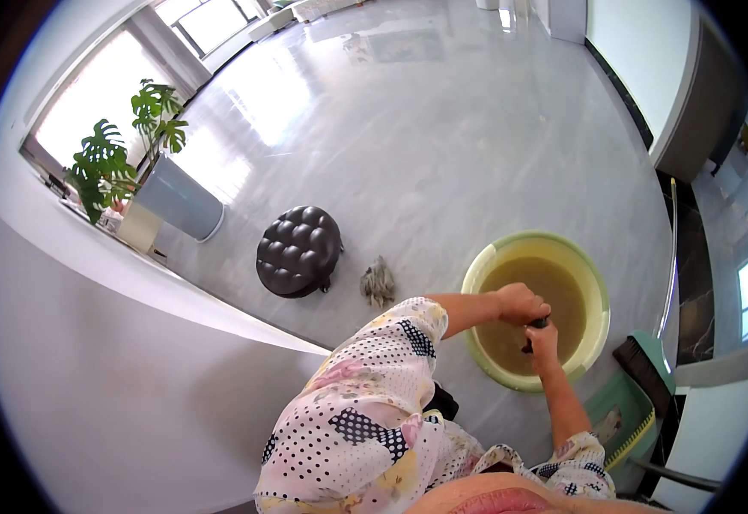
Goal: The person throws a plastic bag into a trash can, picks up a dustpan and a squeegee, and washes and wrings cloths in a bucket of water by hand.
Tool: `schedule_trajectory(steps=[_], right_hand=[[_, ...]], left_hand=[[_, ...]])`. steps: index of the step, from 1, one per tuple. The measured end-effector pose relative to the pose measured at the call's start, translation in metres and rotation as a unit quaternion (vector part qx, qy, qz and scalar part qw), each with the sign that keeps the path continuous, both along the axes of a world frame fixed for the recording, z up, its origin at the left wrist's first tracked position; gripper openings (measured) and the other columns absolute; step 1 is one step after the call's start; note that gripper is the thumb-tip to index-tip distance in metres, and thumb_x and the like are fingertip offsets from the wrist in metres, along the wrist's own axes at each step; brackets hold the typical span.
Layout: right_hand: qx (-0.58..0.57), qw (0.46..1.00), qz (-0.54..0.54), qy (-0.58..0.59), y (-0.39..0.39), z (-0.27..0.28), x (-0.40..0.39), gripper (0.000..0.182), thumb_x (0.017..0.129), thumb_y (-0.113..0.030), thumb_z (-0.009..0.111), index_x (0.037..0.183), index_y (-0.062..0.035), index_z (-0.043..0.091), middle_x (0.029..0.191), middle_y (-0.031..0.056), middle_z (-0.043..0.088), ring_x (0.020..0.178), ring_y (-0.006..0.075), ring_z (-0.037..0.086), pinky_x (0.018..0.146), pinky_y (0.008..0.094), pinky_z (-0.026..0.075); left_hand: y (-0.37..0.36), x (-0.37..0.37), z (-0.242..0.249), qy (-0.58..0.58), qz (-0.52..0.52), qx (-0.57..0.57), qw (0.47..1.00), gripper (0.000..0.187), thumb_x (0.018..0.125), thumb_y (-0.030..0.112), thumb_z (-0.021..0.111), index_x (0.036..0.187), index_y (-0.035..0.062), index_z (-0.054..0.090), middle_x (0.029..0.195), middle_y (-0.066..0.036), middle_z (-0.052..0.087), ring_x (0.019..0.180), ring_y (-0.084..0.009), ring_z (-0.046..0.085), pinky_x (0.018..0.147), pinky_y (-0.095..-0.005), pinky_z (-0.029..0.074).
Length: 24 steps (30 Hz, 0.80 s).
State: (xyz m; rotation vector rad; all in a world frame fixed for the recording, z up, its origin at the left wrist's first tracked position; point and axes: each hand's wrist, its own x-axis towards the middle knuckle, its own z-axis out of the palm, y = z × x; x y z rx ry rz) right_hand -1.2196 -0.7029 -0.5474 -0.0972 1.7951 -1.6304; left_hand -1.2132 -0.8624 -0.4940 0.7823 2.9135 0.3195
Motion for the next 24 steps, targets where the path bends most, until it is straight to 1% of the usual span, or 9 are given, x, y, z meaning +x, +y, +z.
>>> schedule_trajectory(steps=[2, 8, 14, 15, 16, 19, 20, 23, 24], right_hand=[[-0.017, 0.994, -0.006, -0.112, 0.001, 0.039, -0.004, 0.024, 0.065, -0.007, 0.061, 0.087, -0.0062, 0.051, 0.065, 0.0021, 0.052, 0.051, 0.0098, 0.05, 0.039, 0.0238, 0.036], [-0.083, 0.97, 0.162, -0.158, 0.031, 0.062, -0.059, 0.03, 0.07, -0.005, 0.062, 0.096, -0.0092, 0.048, 0.072, 0.0023, 0.049, 0.055, 0.01, 0.05, 0.037, 0.0213, 0.033], [-0.11, 0.987, 0.06, -0.101, 0.043, 0.064, -0.081, 0.045, 0.07, -0.01, 0.071, 0.106, -0.0083, 0.045, 0.087, 0.0045, 0.053, 0.066, 0.0102, 0.055, 0.044, 0.0207, 0.039], [-0.121, 0.988, 0.036, -0.086, 0.046, 0.066, -0.084, 0.047, 0.07, -0.01, 0.071, 0.108, -0.0082, 0.045, 0.091, 0.0054, 0.054, 0.069, 0.0103, 0.057, 0.045, 0.0209, 0.039], [-0.095, 0.994, 0.061, -0.006, 0.05, 0.06, -0.088, 0.064, 0.07, -0.013, 0.072, 0.125, -0.007, 0.038, 0.107, 0.0109, 0.054, 0.082, 0.0168, 0.061, 0.054, 0.0255, 0.047], [-0.018, 0.932, 0.071, 0.356, 0.046, 0.056, -0.082, 0.082, 0.071, -0.013, 0.071, 0.137, -0.0066, 0.024, 0.12, 0.0172, 0.048, 0.097, 0.0259, 0.058, 0.069, 0.0328, 0.051], [0.004, 0.946, 0.122, 0.301, 0.045, 0.08, -0.078, 0.092, 0.069, -0.01, 0.07, 0.142, -0.0076, 0.014, 0.133, 0.0258, 0.034, 0.117, 0.0368, 0.044, 0.087, 0.0396, 0.046], [0.03, 0.85, 0.091, 0.519, 0.033, 0.084, -0.061, 0.093, 0.066, -0.006, 0.067, 0.142, -0.0062, 0.013, 0.136, 0.0329, 0.021, 0.12, 0.0442, 0.039, 0.087, 0.0412, 0.045], [0.02, 0.832, 0.092, 0.547, 0.03, 0.078, -0.062, 0.094, 0.066, -0.005, 0.066, 0.142, -0.0073, 0.011, 0.139, 0.0342, 0.007, 0.13, 0.0456, 0.021, 0.094, 0.0464, 0.039]], left_hand=[[-0.004, -0.007, 0.006, -0.006, -0.008, 0.009, 1.0, 0.022, 0.081, 0.017, 0.051, 0.1, 0.007, 0.053, 0.08, -0.008, 0.059, 0.068, -0.0282, 0.062, 0.054, -0.0377, 0.05], [0.017, -0.019, 0.033, 0.021, 0.013, 0.034, 0.999, 0.031, 0.08, 0.013, 0.054, 0.111, 0.015, 0.053, 0.093, -0.007, 0.057, 0.076, -0.027, 0.061, 0.055, -0.0383, 0.05], [0.015, -0.023, 0.013, 0.038, 0.141, 0.276, 0.95, 0.04, 0.07, 0.007, 0.062, 0.108, 0.013, 0.052, 0.077, -0.007, 0.057, 0.071, -0.0237, 0.061, 0.052, -0.0345, 0.048], [0.017, -0.025, 0.021, -0.041, 0.218, 0.323, 0.92, 0.037, 0.07, 0.006, 0.061, 0.106, 0.0118, 0.052, 0.074, -0.007, 0.056, 0.068, -0.0219, 0.06, 0.05, -0.0336, 0.047], [0.022, -0.024, 0.03, -0.121, 0.292, 0.363, 0.876, 0.035, 0.071, 0.006, 0.061, 0.104, 0.0105, 0.052, 0.071, -0.006, 0.055, 0.064, -0.0201, 0.059, 0.047, -0.0327, 0.046], [0.02, -0.029, 0.043, -0.275, 0.412, 0.488, 0.719, 0.027, 0.073, 0.006, 0.06, 0.099, 0.0083, 0.052, 0.07, -0.006, 0.053, 0.054, -0.0155, 0.055, 0.04, -0.029, 0.041], [0.021, -0.03, 0.043, -0.307, 0.435, 0.531, 0.659, 0.024, 0.075, 0.007, 0.06, 0.097, 0.0077, 0.052, 0.07, -0.006, 0.053, 0.051, -0.014, 0.053, 0.037, -0.0276, 0.04], [0.025, -0.034, 0.044, -0.367, 0.437, 0.633, 0.524, 0.016, 0.077, 0.007, 0.058, 0.091, 0.0059, 0.051, 0.071, -0.007, 0.053, 0.05, -0.0144, 0.052, 0.034, -0.0251, 0.036], [0.026, -0.034, 0.043, -0.422, 0.416, 0.625, 0.509, 0.015, 0.078, 0.008, 0.057, 0.091, 0.0058, 0.05, 0.071, -0.007, 0.052, 0.05, -0.0141, 0.051, 0.033, -0.0244, 0.035]])
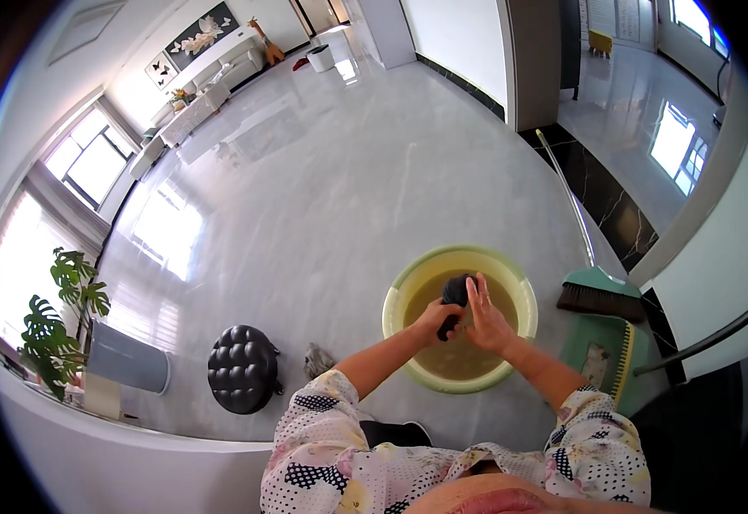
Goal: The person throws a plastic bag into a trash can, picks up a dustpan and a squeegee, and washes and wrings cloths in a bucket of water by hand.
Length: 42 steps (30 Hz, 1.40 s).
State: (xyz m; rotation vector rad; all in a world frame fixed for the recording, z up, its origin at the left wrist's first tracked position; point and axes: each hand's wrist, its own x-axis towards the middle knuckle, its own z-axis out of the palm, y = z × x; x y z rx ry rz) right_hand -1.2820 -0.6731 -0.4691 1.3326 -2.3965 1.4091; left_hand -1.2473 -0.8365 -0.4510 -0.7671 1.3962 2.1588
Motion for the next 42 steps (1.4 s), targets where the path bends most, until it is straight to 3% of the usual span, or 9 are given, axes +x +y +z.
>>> schedule_trajectory(steps=[9, 10, 18, 21, 22, 23, 32, 35, 42], right_hand=[[0.135, 0.944, 0.167, 0.252, 0.018, 0.048, -0.03, 0.059, 0.071, -0.009, 0.064, 0.125, -0.0189, 0.042, 0.141, 0.0164, 0.024, 0.133, 0.0361, 0.02, 0.094, 0.0597, 0.035], [0.12, 0.928, 0.167, 0.312, 0.016, 0.062, -0.031, 0.039, 0.072, -0.012, 0.062, 0.109, -0.0126, 0.051, 0.133, 0.0157, 0.038, 0.124, 0.0331, 0.037, 0.087, 0.0514, 0.045], [0.314, 0.933, 0.151, 0.095, 0.017, 0.01, -0.023, 0.03, 0.067, -0.015, 0.065, 0.091, -0.0055, 0.048, 0.079, 0.0172, 0.06, 0.07, 0.0358, 0.06, 0.059, 0.0431, 0.048], [0.276, 0.956, 0.091, 0.044, 0.008, -0.036, -0.034, 0.031, 0.067, -0.015, 0.064, 0.091, -0.0043, 0.047, 0.07, 0.0196, 0.059, 0.067, 0.0392, 0.059, 0.058, 0.0473, 0.047], [0.245, 0.967, 0.052, 0.051, 0.001, -0.058, -0.041, 0.032, 0.066, -0.014, 0.064, 0.091, -0.0038, 0.046, 0.068, 0.0202, 0.059, 0.067, 0.0403, 0.059, 0.059, 0.048, 0.046], [0.32, 0.946, 0.04, -0.023, -0.006, -0.044, -0.041, 0.027, 0.072, -0.015, 0.061, 0.093, -0.0047, 0.047, 0.08, 0.0196, 0.062, 0.078, 0.0387, 0.06, 0.066, 0.0481, 0.047], [0.058, 0.973, -0.107, -0.197, -0.027, -0.112, -0.018, 0.031, 0.067, -0.013, 0.065, 0.092, -0.0007, 0.051, 0.071, 0.0177, 0.061, 0.065, 0.0337, 0.062, 0.054, 0.0417, 0.047], [0.051, 0.827, -0.141, -0.541, -0.036, -0.086, -0.009, 0.029, 0.066, -0.007, 0.065, 0.089, -0.001, 0.049, 0.067, 0.0106, 0.057, 0.052, 0.0201, 0.057, 0.04, 0.0329, 0.041], [-0.165, 0.691, -0.085, -0.699, -0.047, -0.081, 0.004, 0.028, 0.065, 0.004, 0.058, 0.087, -0.0046, 0.043, 0.065, 0.0057, 0.048, 0.047, 0.0112, 0.043, 0.034, 0.0223, 0.026]], left_hand=[[0.009, 0.008, 0.02, -0.107, -0.3, 0.152, 0.936, 0.015, 0.082, 0.016, 0.057, 0.084, 0.0061, 0.046, 0.065, -0.003, 0.048, 0.047, -0.0098, 0.047, 0.031, -0.0184, 0.033], [0.011, 0.009, 0.025, -0.091, -0.307, 0.13, 0.938, 0.015, 0.081, 0.014, 0.058, 0.085, 0.0061, 0.045, 0.065, -0.003, 0.047, 0.044, -0.0098, 0.046, 0.031, -0.0182, 0.032], [0.024, 0.008, -0.011, 0.019, -0.358, -0.217, 0.908, 0.016, 0.072, 0.019, 0.06, 0.072, 0.0049, 0.055, 0.059, -0.009, 0.054, 0.045, -0.0149, 0.053, 0.034, -0.0286, 0.039], [0.018, -0.01, -0.037, 0.142, -0.368, -0.394, 0.83, 0.024, 0.071, 0.028, 0.061, 0.075, 0.0039, 0.06, 0.07, -0.014, 0.063, 0.057, -0.0237, 0.062, 0.048, -0.0358, 0.048], [0.003, -0.023, -0.106, 0.374, -0.313, -0.505, 0.712, 0.028, 0.073, 0.032, 0.059, 0.081, 0.0045, 0.062, 0.079, -0.015, 0.065, 0.07, -0.031, 0.064, 0.062, -0.0401, 0.05], [-0.002, -0.03, -0.106, 0.344, -0.357, -0.541, 0.68, 0.027, 0.074, 0.031, 0.056, 0.081, 0.0063, 0.064, 0.086, -0.017, 0.065, 0.079, -0.034, 0.062, 0.07, -0.0427, 0.05], [-0.021, -0.038, -0.083, 0.392, -0.382, -0.649, 0.529, 0.013, 0.08, 0.017, 0.051, 0.09, 0.0092, 0.049, 0.072, -0.012, 0.062, 0.062, -0.0315, 0.062, 0.052, -0.0423, 0.049], [-0.027, -0.04, -0.085, 0.43, -0.383, -0.653, 0.492, 0.016, 0.08, 0.018, 0.052, 0.093, 0.0104, 0.047, 0.073, -0.01, 0.06, 0.062, -0.0298, 0.062, 0.051, -0.0407, 0.049], [-0.045, -0.037, -0.091, 0.485, -0.33, -0.625, 0.515, 0.027, 0.075, 0.019, 0.059, 0.096, 0.0117, 0.044, 0.074, -0.007, 0.058, 0.063, -0.0284, 0.061, 0.051, -0.0391, 0.048]])
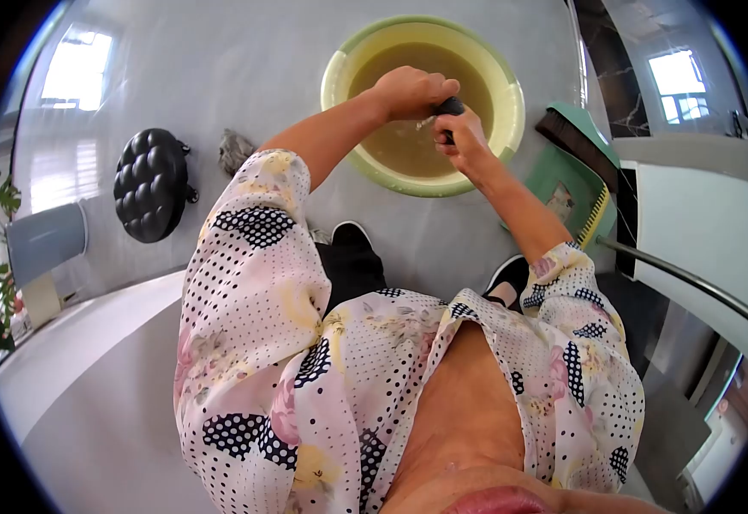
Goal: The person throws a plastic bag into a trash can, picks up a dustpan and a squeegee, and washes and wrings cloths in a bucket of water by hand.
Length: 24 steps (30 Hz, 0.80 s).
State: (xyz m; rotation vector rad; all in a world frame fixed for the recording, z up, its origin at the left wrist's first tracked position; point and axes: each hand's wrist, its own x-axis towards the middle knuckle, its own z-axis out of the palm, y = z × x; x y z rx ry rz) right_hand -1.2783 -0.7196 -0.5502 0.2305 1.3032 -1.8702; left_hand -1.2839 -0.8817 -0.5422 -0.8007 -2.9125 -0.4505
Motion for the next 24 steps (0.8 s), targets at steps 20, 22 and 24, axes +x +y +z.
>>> schedule_trajectory(steps=[20, 22, 24], right_hand=[[-0.069, 0.987, 0.044, 0.14, 0.007, 0.028, -0.049, 0.044, 0.083, -0.032, 0.063, 0.118, -0.0088, 0.05, 0.104, 0.0013, 0.058, 0.089, 0.0116, 0.057, 0.074, 0.0293, 0.046], [-0.051, 0.98, 0.018, 0.191, 0.005, 0.04, -0.05, 0.032, 0.084, -0.024, 0.063, 0.111, -0.0085, 0.056, 0.099, 0.0018, 0.061, 0.09, 0.0131, 0.058, 0.075, 0.0318, 0.047], [-0.129, 0.979, -0.059, 0.144, 0.005, 0.041, -0.042, 0.032, 0.085, -0.023, 0.061, 0.112, -0.0074, 0.055, 0.101, 0.0032, 0.061, 0.092, 0.0149, 0.058, 0.075, 0.0311, 0.047]], left_hand=[[-0.004, 0.027, 0.051, -0.184, 0.222, 0.344, 0.893, 0.042, 0.086, 0.04, 0.056, 0.086, -0.0015, 0.063, 0.076, -0.008, 0.056, 0.069, -0.016, 0.055, 0.066, -0.0312, 0.046], [-0.014, 0.025, 0.05, -0.236, 0.233, 0.36, 0.872, 0.042, 0.088, 0.041, 0.055, 0.09, -0.0002, 0.063, 0.077, -0.006, 0.056, 0.07, -0.0138, 0.055, 0.066, -0.0298, 0.046], [-0.02, 0.03, 0.053, -0.267, 0.248, 0.408, 0.837, 0.042, 0.088, 0.042, 0.054, 0.091, 0.0017, 0.063, 0.076, -0.003, 0.055, 0.071, -0.0101, 0.053, 0.066, -0.027, 0.046]])
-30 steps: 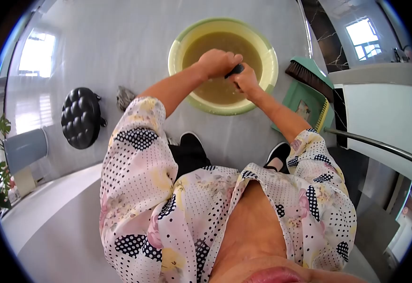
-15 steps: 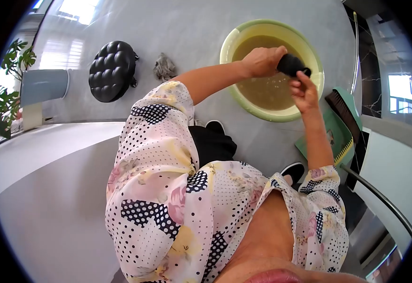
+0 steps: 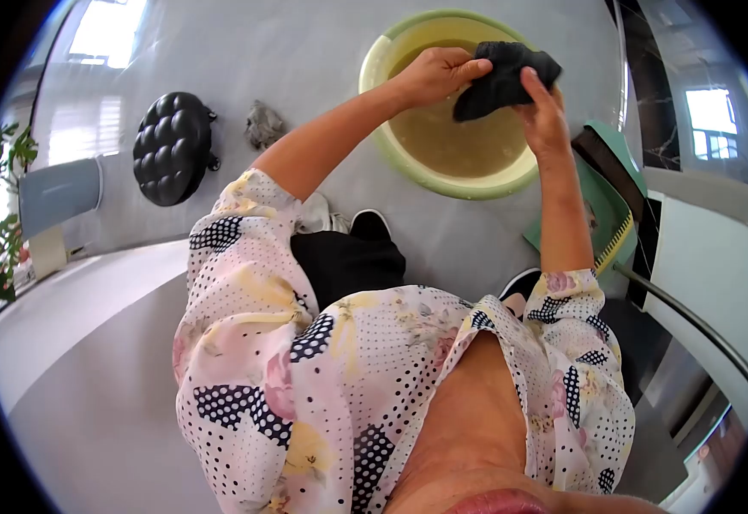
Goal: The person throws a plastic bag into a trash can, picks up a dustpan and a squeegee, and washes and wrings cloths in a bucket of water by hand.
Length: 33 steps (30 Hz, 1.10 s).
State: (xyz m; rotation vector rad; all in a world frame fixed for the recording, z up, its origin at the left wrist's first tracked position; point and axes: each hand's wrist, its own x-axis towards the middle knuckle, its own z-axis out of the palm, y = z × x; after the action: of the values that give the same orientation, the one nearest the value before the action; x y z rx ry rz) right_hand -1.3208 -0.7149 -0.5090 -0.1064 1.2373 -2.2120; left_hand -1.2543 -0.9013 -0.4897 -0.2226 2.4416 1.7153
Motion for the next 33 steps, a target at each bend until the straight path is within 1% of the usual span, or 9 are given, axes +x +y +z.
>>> schedule_trajectory(steps=[5, 7, 11, 13, 17, 22, 25, 28, 33], right_hand=[[-0.188, 0.971, -0.035, -0.144, -0.009, 0.01, 0.035, 0.033, 0.087, -0.019, 0.056, 0.114, -0.0006, 0.051, 0.11, 0.0108, 0.058, 0.102, 0.0233, 0.056, 0.091, 0.0382, 0.044], [-0.162, 0.975, 0.009, -0.15, -0.01, -0.002, 0.048, 0.034, 0.088, -0.02, 0.054, 0.115, 0.0008, 0.05, 0.111, 0.0121, 0.057, 0.101, 0.0247, 0.057, 0.088, 0.0389, 0.047], [-0.103, 0.987, 0.092, -0.081, -0.016, 0.016, 0.072, 0.034, 0.09, -0.022, 0.05, 0.114, 0.0021, 0.049, 0.105, 0.0147, 0.058, 0.093, 0.0269, 0.06, 0.078, 0.0377, 0.052], [-0.214, 0.944, 0.194, -0.158, -0.002, 0.023, 0.066, 0.036, 0.09, -0.028, 0.049, 0.11, 0.0022, 0.05, 0.092, 0.0143, 0.06, 0.075, 0.0258, 0.062, 0.062, 0.0314, 0.052], [0.05, 0.988, 0.133, -0.056, 0.016, 0.028, 0.048, 0.041, 0.089, -0.032, 0.048, 0.107, 0.005, 0.052, 0.088, 0.0156, 0.06, 0.065, 0.0245, 0.06, 0.055, 0.0307, 0.048], [0.137, 0.967, 0.209, -0.054, 0.017, 0.004, 0.043, 0.047, 0.084, -0.032, 0.052, 0.104, 0.011, 0.052, 0.083, 0.0194, 0.061, 0.064, 0.0251, 0.061, 0.06, 0.0302, 0.049], [0.14, 0.957, 0.237, -0.088, 0.003, 0.007, 0.058, 0.052, 0.076, -0.025, 0.058, 0.116, 0.0066, 0.046, 0.097, 0.0161, 0.059, 0.085, 0.0249, 0.06, 0.074, 0.0331, 0.05], [0.133, 0.952, 0.269, -0.066, -0.002, 0.024, 0.068, 0.059, 0.072, -0.025, 0.06, 0.12, 0.0065, 0.044, 0.104, 0.0151, 0.057, 0.096, 0.024, 0.058, 0.084, 0.0332, 0.047], [0.166, 0.917, 0.356, -0.074, 0.026, 0.033, 0.054, 0.063, 0.069, -0.024, 0.065, 0.12, 0.0059, 0.044, 0.106, 0.0142, 0.057, 0.096, 0.021, 0.058, 0.084, 0.0314, 0.046]], left_hand=[[-0.003, 0.026, 0.016, 0.032, 0.006, 0.093, 0.995, 0.035, 0.084, 0.035, 0.063, 0.096, 0.0013, 0.061, 0.086, -0.002, 0.059, 0.08, -0.0096, 0.055, 0.074, -0.0241, 0.045], [-0.004, 0.041, 0.046, 0.019, -0.067, -0.012, 0.997, 0.037, 0.082, 0.032, 0.066, 0.101, 0.0013, 0.06, 0.09, -0.002, 0.06, 0.085, -0.0096, 0.055, 0.078, -0.0241, 0.044], [-0.035, 0.073, 0.044, -0.007, -0.121, 0.184, 0.975, 0.024, 0.081, 0.018, 0.065, 0.099, 0.0006, 0.063, 0.096, -0.005, 0.063, 0.091, -0.01, 0.058, 0.083, -0.0249, 0.044], [-0.08, 0.081, 0.027, 0.067, 0.008, 0.111, 0.991, 0.022, 0.082, 0.013, 0.063, 0.1, 0.0003, 0.063, 0.1, -0.006, 0.064, 0.091, -0.0109, 0.059, 0.083, -0.026, 0.046], [-0.215, 0.171, -0.107, -0.126, 0.368, -0.313, 0.866, 0.045, 0.073, 0.034, 0.068, 0.11, 0.0096, 0.061, 0.111, -0.012, 0.061, 0.104, -0.0249, 0.057, 0.087, -0.033, 0.045], [-0.247, 0.264, -0.181, -0.15, 0.272, -0.517, 0.798, 0.05, 0.066, 0.029, 0.072, 0.112, 0.0109, 0.058, 0.119, -0.016, 0.054, 0.109, -0.0316, 0.051, 0.089, -0.0358, 0.043], [-0.247, 0.293, -0.192, -0.213, 0.287, -0.448, 0.819, 0.044, 0.066, 0.019, 0.068, 0.108, 0.0093, 0.058, 0.108, -0.015, 0.057, 0.103, -0.033, 0.053, 0.083, -0.0395, 0.046], [-0.252, 0.254, -0.175, -0.058, 0.465, -0.304, 0.83, 0.029, 0.068, 0.011, 0.063, 0.096, 0.0056, 0.058, 0.088, -0.012, 0.06, 0.084, -0.0283, 0.058, 0.073, -0.0371, 0.048], [-0.245, 0.197, -0.119, 0.167, 0.485, 0.347, 0.785, 0.019, 0.074, 0.004, 0.059, 0.093, 0.0051, 0.057, 0.078, -0.005, 0.058, 0.071, -0.0167, 0.058, 0.063, -0.0309, 0.048]])
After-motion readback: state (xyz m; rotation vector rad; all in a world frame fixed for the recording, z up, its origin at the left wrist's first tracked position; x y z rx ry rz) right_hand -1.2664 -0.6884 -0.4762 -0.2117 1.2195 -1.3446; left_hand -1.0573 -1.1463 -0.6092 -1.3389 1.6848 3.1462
